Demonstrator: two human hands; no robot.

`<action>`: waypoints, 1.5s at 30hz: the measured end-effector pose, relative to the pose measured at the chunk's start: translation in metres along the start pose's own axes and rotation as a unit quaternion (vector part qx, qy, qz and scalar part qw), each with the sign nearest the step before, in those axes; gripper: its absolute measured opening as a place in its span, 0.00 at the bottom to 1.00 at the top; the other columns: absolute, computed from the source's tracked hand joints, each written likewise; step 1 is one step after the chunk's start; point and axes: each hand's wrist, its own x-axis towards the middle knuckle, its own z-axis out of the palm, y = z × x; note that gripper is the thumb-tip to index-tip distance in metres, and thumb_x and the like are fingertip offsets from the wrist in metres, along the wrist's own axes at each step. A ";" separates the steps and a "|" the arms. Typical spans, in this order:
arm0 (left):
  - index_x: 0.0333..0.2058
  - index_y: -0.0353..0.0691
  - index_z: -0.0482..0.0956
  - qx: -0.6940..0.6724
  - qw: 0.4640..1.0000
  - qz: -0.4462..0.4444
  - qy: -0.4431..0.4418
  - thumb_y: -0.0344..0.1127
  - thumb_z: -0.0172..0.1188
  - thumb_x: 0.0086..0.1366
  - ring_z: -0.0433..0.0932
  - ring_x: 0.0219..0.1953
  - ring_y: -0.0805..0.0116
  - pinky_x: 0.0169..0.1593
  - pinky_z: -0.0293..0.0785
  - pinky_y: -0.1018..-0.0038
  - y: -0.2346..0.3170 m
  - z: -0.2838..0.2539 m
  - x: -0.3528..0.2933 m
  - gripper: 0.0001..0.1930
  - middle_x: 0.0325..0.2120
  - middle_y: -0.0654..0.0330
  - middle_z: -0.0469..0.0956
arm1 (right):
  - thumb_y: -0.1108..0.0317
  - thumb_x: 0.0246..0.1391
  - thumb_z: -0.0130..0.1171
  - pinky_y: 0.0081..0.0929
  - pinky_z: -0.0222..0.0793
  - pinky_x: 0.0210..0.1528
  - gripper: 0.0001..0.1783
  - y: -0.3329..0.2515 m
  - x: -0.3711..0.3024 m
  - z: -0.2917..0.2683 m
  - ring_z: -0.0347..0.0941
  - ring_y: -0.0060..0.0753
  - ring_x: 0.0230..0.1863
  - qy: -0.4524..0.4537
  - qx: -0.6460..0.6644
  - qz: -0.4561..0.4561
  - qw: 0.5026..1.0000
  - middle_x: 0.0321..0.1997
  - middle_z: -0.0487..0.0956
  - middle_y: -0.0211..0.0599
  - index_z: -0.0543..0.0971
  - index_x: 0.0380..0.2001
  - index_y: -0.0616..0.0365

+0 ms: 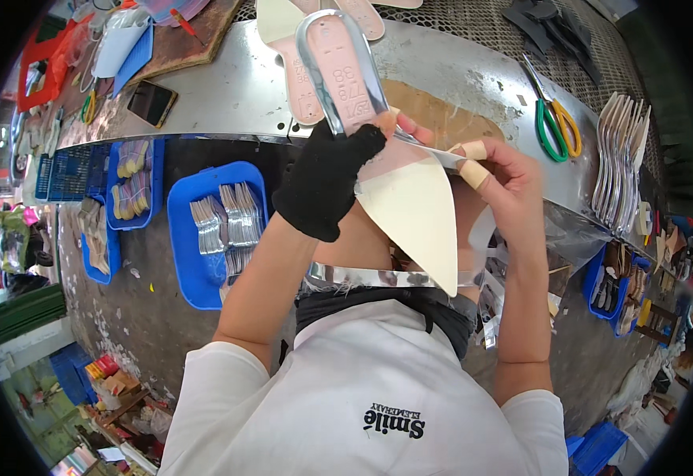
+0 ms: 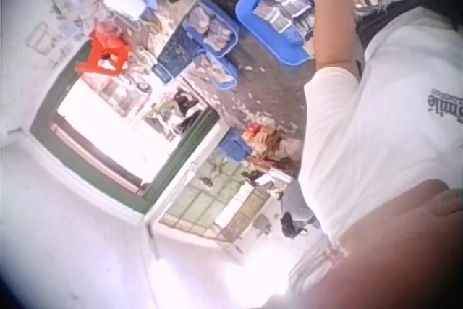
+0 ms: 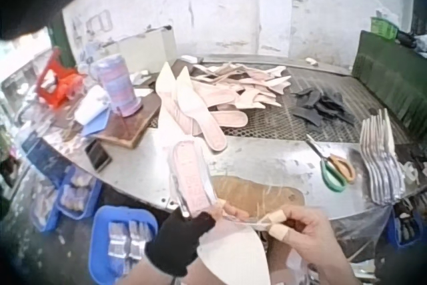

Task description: The recorder is assembling and trimming components for shoe insoles at a workstation.

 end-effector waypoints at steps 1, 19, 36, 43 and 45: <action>0.43 0.30 0.71 -0.001 1.000 0.000 0.000 0.40 0.58 0.59 0.79 0.41 0.63 0.44 0.77 0.69 -0.004 -0.002 0.001 0.19 0.43 0.49 0.75 | 0.78 0.50 0.57 0.11 0.63 0.33 0.08 0.003 -0.002 0.001 0.68 0.12 0.31 0.004 0.014 0.002 1.000 0.30 0.76 0.24 0.78 0.35 0.65; 0.38 0.40 0.72 -0.465 0.841 -0.150 -0.234 0.43 0.53 0.65 0.69 0.52 0.36 0.46 0.77 0.47 -0.055 0.017 -0.001 0.12 0.64 0.48 0.49 | 0.66 0.42 0.60 0.33 0.69 0.45 0.19 0.055 0.044 -0.176 0.75 0.39 0.41 0.292 -0.522 -0.041 0.800 0.38 0.79 0.46 0.77 0.38 0.67; 0.36 0.51 0.74 -0.465 0.866 -0.072 -0.166 0.53 0.58 0.59 0.63 0.58 0.40 0.54 0.68 0.48 -0.050 0.076 0.025 0.14 0.58 0.45 0.62 | 0.58 0.39 0.72 0.15 0.59 0.34 0.27 0.010 -0.113 -0.050 0.65 0.15 0.33 0.147 0.017 0.028 0.989 0.33 0.70 0.23 0.69 0.37 0.57; 0.41 0.49 0.72 -0.388 0.916 -0.068 -0.076 0.50 0.55 0.63 0.67 0.56 0.44 0.55 0.68 0.58 -0.063 0.056 0.026 0.14 0.55 0.40 0.64 | 0.71 0.37 0.71 0.15 0.59 0.35 0.24 0.038 -0.112 -0.034 0.63 0.15 0.32 0.123 -0.012 0.071 0.990 0.29 0.68 0.23 0.67 0.35 0.58; 0.44 0.45 0.71 -0.316 0.939 -0.127 -0.044 0.49 0.55 0.63 0.74 0.48 0.48 0.49 0.74 0.61 -0.063 0.050 0.023 0.17 0.50 0.44 0.70 | 0.73 0.37 0.70 0.15 0.59 0.36 0.24 0.040 -0.106 -0.036 0.63 0.15 0.33 0.115 -0.016 0.063 0.991 0.30 0.68 0.23 0.67 0.35 0.58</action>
